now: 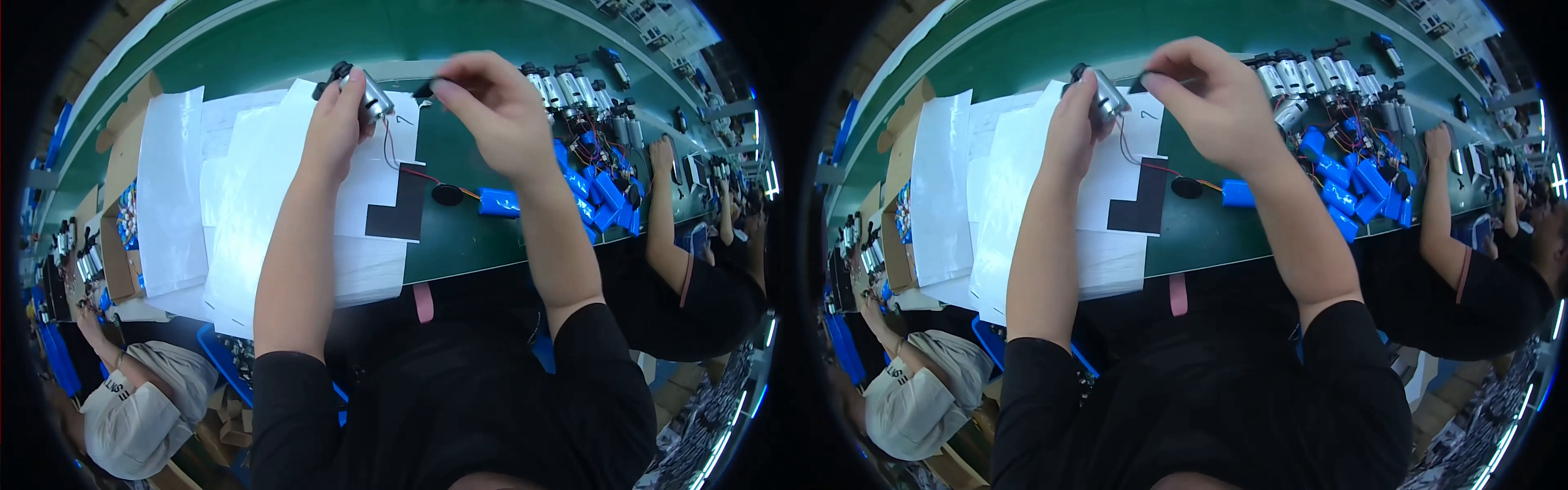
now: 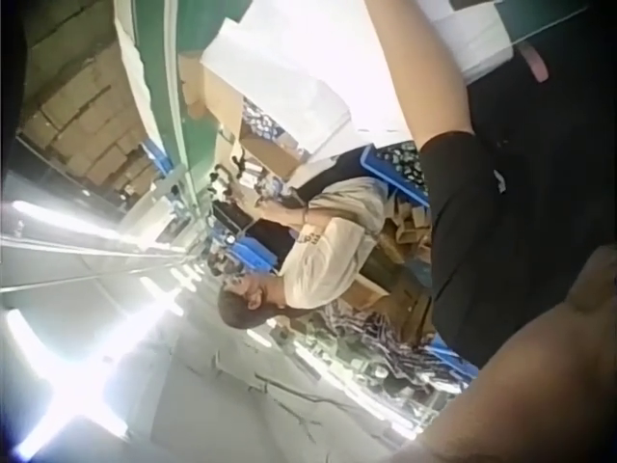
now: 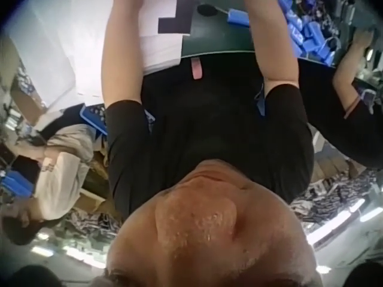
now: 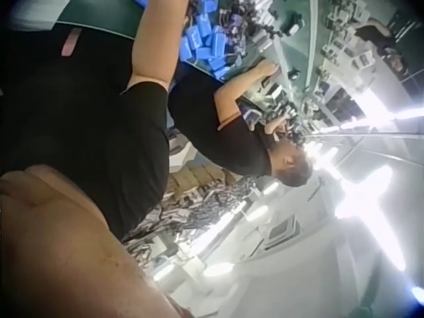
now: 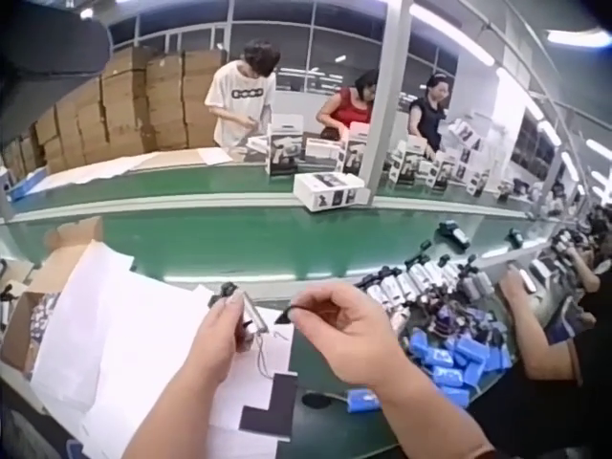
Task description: Assembling and taping small electric motor components on a factory production line.
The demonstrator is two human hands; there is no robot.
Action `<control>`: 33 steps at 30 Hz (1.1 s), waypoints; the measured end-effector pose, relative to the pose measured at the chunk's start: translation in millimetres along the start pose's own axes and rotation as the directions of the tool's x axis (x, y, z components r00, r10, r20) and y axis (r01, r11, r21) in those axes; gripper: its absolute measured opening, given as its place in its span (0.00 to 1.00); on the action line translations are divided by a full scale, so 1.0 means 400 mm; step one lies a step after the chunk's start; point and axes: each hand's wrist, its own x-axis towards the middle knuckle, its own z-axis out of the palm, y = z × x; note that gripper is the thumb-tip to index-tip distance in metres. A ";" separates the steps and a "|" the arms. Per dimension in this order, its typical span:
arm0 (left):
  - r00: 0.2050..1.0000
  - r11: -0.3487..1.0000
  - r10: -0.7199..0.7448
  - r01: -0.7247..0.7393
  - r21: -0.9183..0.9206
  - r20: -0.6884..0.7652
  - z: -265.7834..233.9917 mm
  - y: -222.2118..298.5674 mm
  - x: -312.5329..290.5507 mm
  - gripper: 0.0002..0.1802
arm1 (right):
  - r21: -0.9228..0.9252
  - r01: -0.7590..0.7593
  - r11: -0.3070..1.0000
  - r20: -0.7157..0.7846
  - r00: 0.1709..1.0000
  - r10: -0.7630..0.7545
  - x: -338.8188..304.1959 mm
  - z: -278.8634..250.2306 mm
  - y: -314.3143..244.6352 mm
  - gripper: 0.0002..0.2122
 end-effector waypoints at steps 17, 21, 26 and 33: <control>0.986 1.000 -0.008 0.003 0.027 0.166 0.048 -0.002 -0.059 0.24 | 0.390 -0.404 0.827 0.032 0.904 0.426 -0.004 0.086 0.078 0.14; 0.987 0.997 0.001 -0.014 0.079 0.158 0.042 -0.007 -0.059 0.25 | 0.377 -0.394 0.838 0.035 0.911 0.412 -0.005 0.091 0.080 0.13; 0.990 0.990 -0.038 0.018 0.141 0.136 0.049 0.004 -0.069 0.23 | 0.299 -0.361 0.883 0.030 0.929 0.370 -0.017 0.098 0.084 0.14; 0.991 0.980 0.085 -0.101 0.169 0.101 0.072 0.012 -0.090 0.19 | -0.110 -0.007 0.994 -0.223 0.975 -0.018 -0.039 0.140 0.076 0.11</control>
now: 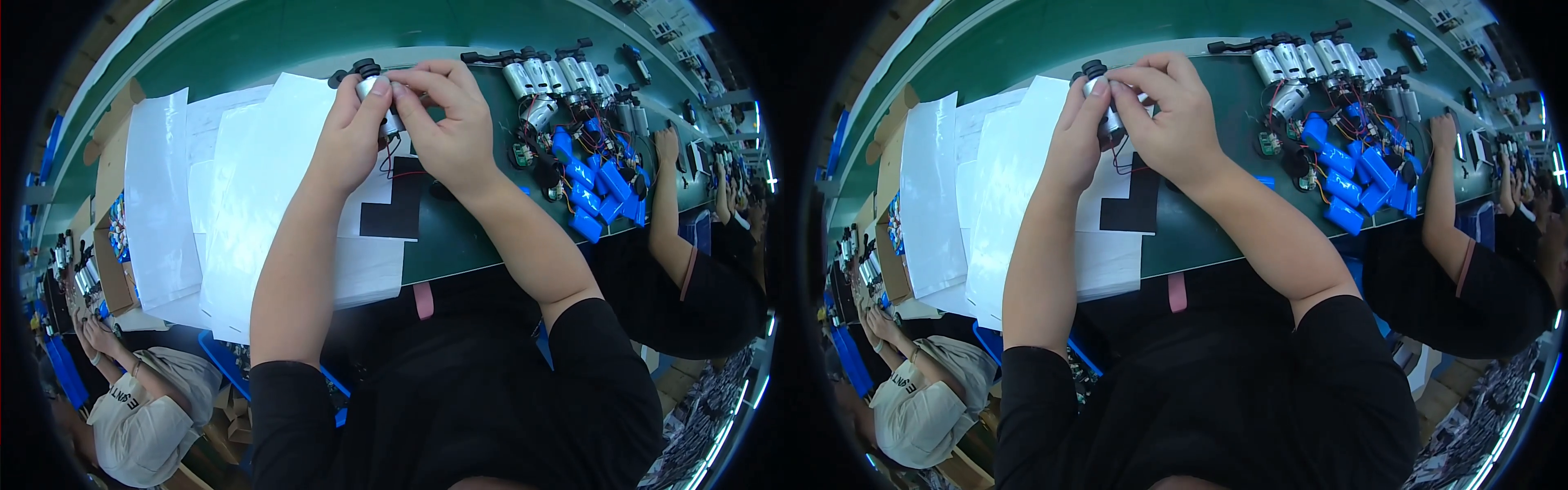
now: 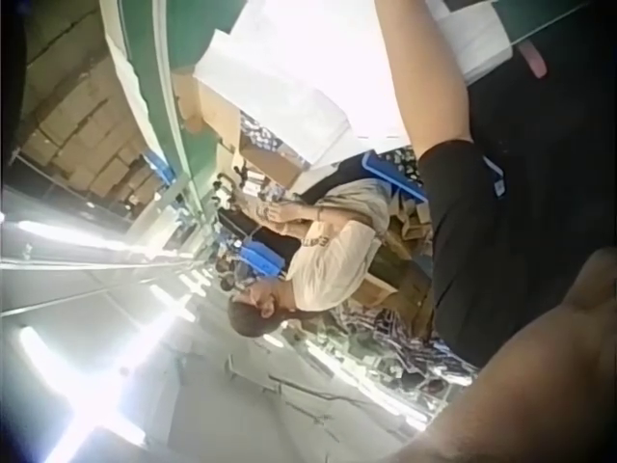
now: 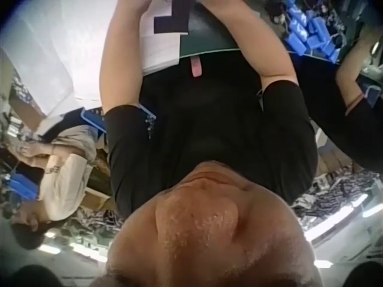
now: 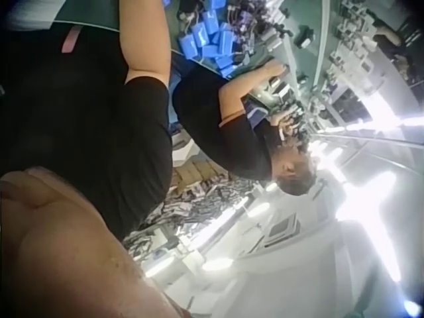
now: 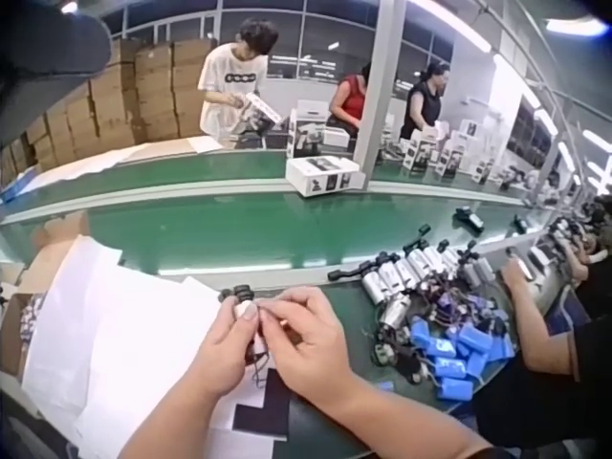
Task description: Assembling and taping small electric motor components on a factory production line.
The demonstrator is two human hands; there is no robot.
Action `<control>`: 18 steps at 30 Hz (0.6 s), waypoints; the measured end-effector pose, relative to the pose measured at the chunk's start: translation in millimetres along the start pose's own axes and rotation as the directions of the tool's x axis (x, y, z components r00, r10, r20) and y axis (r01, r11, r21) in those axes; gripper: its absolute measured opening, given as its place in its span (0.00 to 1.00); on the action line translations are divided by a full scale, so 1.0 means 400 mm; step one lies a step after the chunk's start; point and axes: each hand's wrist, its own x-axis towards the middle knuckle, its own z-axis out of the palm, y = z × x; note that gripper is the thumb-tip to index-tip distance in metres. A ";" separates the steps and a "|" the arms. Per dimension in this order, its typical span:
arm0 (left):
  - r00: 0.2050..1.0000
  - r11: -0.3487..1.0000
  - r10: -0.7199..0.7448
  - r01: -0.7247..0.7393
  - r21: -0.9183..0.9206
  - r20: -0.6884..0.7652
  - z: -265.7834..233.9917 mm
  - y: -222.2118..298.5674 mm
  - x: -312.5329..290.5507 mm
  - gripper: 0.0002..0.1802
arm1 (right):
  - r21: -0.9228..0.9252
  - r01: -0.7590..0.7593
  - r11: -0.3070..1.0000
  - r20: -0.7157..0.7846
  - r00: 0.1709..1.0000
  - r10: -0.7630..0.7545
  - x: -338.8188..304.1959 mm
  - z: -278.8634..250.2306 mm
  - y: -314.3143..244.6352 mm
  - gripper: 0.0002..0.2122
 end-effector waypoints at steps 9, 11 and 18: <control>0.999 0.925 0.028 -0.038 -0.379 -0.030 -0.008 -0.029 0.015 0.17 | 0.092 0.019 0.996 -0.029 0.999 -0.016 -0.012 0.028 -0.010 0.11; 1.000 0.869 0.027 -0.025 -0.494 -0.002 -0.004 -0.028 0.019 0.17 | 0.079 0.026 0.997 0.001 1.000 -0.026 -0.008 0.018 -0.008 0.11; 0.995 0.946 0.103 -0.100 -0.310 -0.005 0.005 -0.034 0.021 0.18 | 0.354 -0.284 0.891 0.176 0.956 0.235 0.014 -0.023 -0.002 0.12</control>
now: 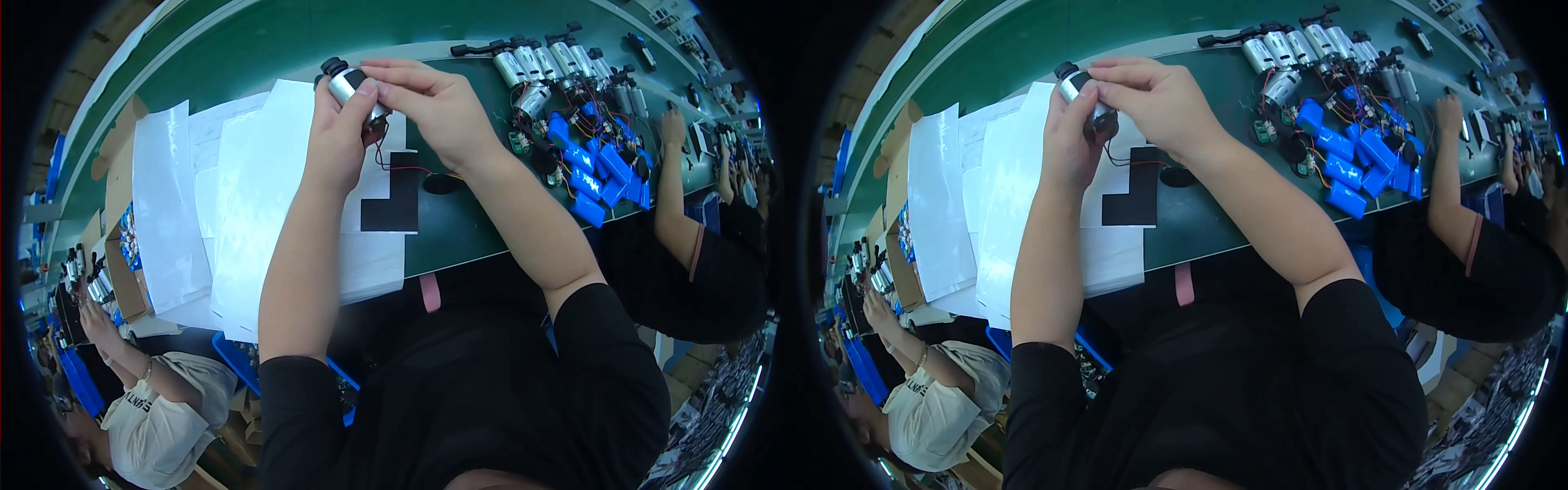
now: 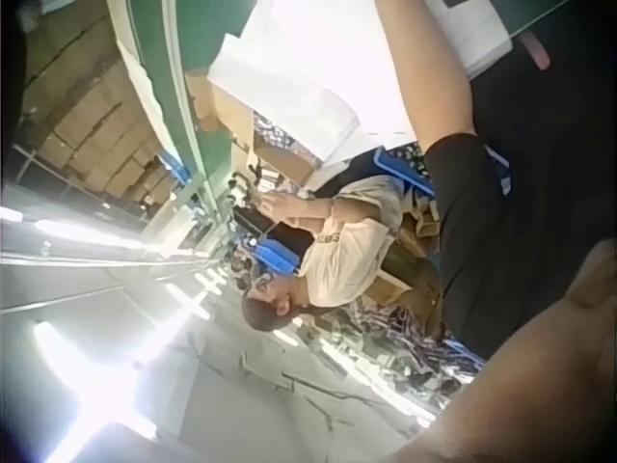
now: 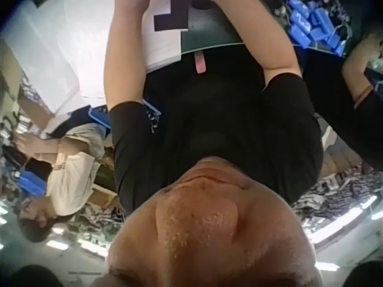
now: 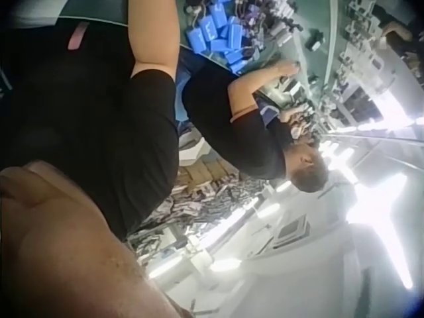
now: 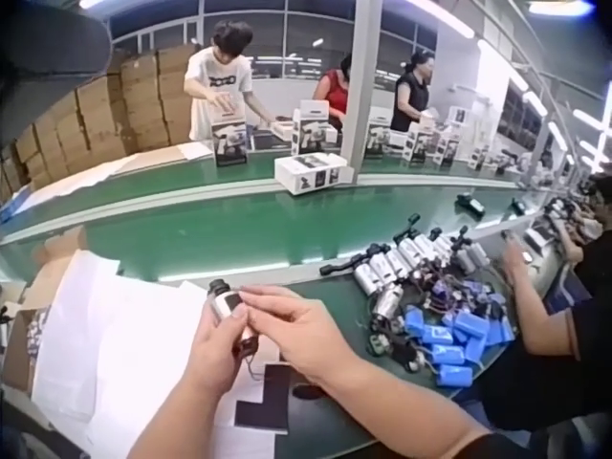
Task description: Assembling and taping small electric motor components on a factory production line.
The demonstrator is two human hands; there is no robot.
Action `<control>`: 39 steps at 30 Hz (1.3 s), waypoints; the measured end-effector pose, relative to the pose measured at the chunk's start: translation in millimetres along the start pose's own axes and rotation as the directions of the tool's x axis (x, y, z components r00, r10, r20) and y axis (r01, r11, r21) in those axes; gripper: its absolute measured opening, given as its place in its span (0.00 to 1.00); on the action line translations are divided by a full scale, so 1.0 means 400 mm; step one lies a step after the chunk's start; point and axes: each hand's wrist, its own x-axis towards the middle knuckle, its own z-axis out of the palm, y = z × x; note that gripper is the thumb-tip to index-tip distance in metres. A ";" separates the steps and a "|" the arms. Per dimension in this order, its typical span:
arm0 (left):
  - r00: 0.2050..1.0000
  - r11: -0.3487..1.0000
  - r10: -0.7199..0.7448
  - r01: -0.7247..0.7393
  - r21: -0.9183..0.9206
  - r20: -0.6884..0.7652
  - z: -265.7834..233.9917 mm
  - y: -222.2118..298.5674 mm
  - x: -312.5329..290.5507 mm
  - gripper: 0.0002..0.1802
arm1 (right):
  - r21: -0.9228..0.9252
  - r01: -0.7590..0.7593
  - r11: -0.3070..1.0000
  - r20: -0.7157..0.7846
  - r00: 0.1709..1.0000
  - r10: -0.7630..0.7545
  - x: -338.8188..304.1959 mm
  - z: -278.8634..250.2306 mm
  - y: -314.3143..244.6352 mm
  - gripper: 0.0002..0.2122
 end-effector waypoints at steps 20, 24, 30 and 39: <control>0.962 0.945 0.066 0.025 0.327 -0.264 -0.183 -0.062 0.092 0.16 | -0.964 -0.091 0.250 -0.057 0.988 0.142 -0.583 -0.397 -0.426 0.07; 0.958 0.944 0.131 -0.041 0.328 -0.257 -0.102 -0.032 0.065 0.16 | -0.570 -0.821 -0.037 -0.720 0.520 -0.460 -1.139 -0.518 -0.729 0.06; 0.988 0.825 0.124 -0.050 0.562 -0.095 -0.041 -0.040 0.015 0.17 | 0.432 -0.696 -0.574 -0.902 -0.344 -0.261 -2.023 0.019 -0.734 0.15; 0.910 0.475 0.318 -0.396 0.786 0.266 -0.156 -0.066 0.080 0.14 | 0.759 -0.519 -0.394 -0.377 -0.843 0.384 -1.972 0.157 -0.533 0.21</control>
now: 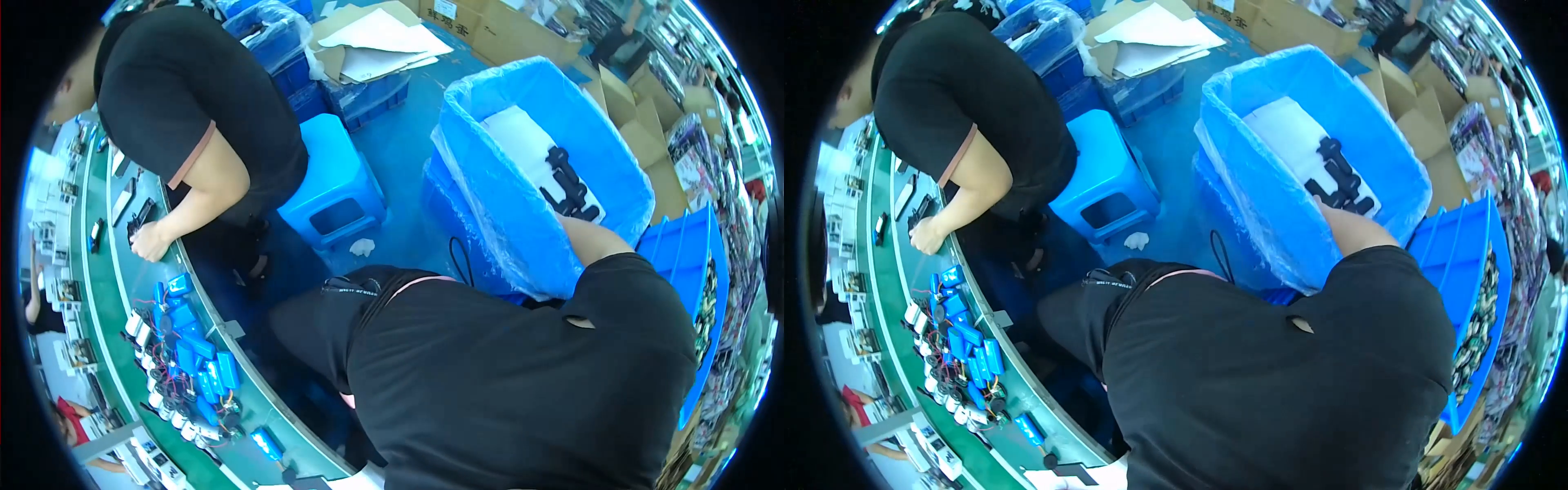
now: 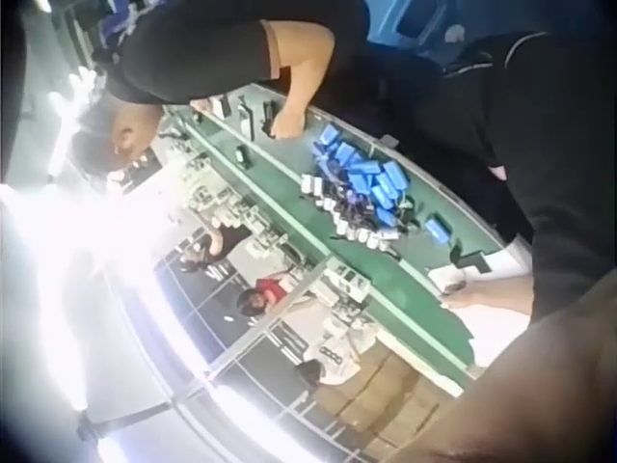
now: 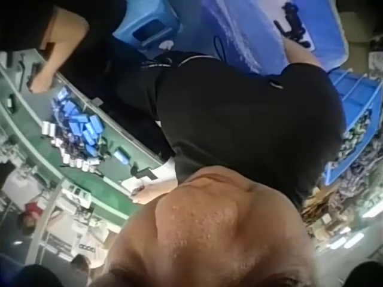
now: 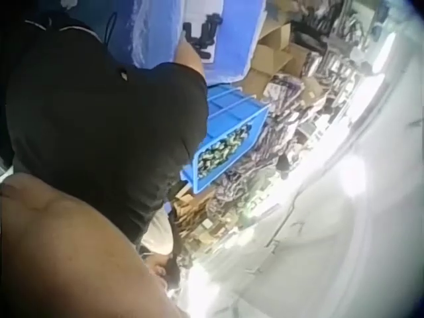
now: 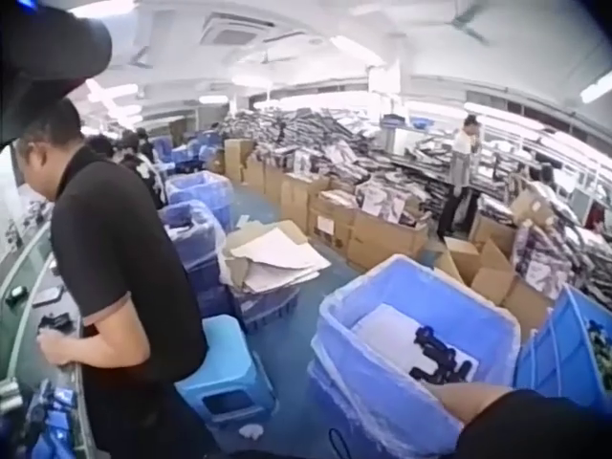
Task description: Assembling and taping small electric motor components on a factory production line.
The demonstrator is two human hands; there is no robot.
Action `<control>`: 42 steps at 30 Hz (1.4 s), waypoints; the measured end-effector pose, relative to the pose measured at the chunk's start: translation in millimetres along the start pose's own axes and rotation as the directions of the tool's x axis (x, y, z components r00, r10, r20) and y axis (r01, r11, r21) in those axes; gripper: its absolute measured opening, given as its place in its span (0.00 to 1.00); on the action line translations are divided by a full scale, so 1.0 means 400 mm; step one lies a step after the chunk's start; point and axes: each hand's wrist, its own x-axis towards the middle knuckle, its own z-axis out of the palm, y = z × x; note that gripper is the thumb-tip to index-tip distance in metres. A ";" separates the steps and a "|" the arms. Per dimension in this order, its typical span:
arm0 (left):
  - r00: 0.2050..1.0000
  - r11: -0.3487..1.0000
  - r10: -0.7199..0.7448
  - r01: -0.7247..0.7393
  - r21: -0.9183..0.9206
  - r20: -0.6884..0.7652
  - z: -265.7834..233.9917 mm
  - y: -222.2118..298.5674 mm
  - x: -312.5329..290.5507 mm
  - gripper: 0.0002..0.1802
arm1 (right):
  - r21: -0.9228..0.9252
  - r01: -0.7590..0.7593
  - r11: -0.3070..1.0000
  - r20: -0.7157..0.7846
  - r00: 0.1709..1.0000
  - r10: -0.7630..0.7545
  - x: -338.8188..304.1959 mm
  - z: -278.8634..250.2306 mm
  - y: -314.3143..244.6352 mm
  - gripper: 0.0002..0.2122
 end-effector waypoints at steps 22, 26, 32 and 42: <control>0.886 0.804 -0.457 0.375 -0.462 -0.076 -0.019 0.103 -0.033 0.16 | -0.622 0.176 0.763 -0.133 0.936 -0.325 0.211 -0.290 -0.187 0.23; 0.850 0.535 -0.521 0.397 -0.746 0.079 -0.012 0.076 0.002 0.18 | -0.605 0.393 0.692 -0.480 0.513 -0.711 -0.360 -0.628 -0.565 0.16; 0.888 0.019 -0.385 0.280 -0.960 0.251 -0.041 0.100 0.046 0.19 | -0.373 0.741 -0.558 -0.044 -0.615 -0.787 -1.041 -0.409 -0.949 0.17; 0.963 0.035 -0.260 0.084 -0.996 0.072 -0.084 0.118 0.008 0.24 | 0.258 0.515 -0.817 -0.195 -0.801 -0.566 -1.331 0.583 -1.363 0.18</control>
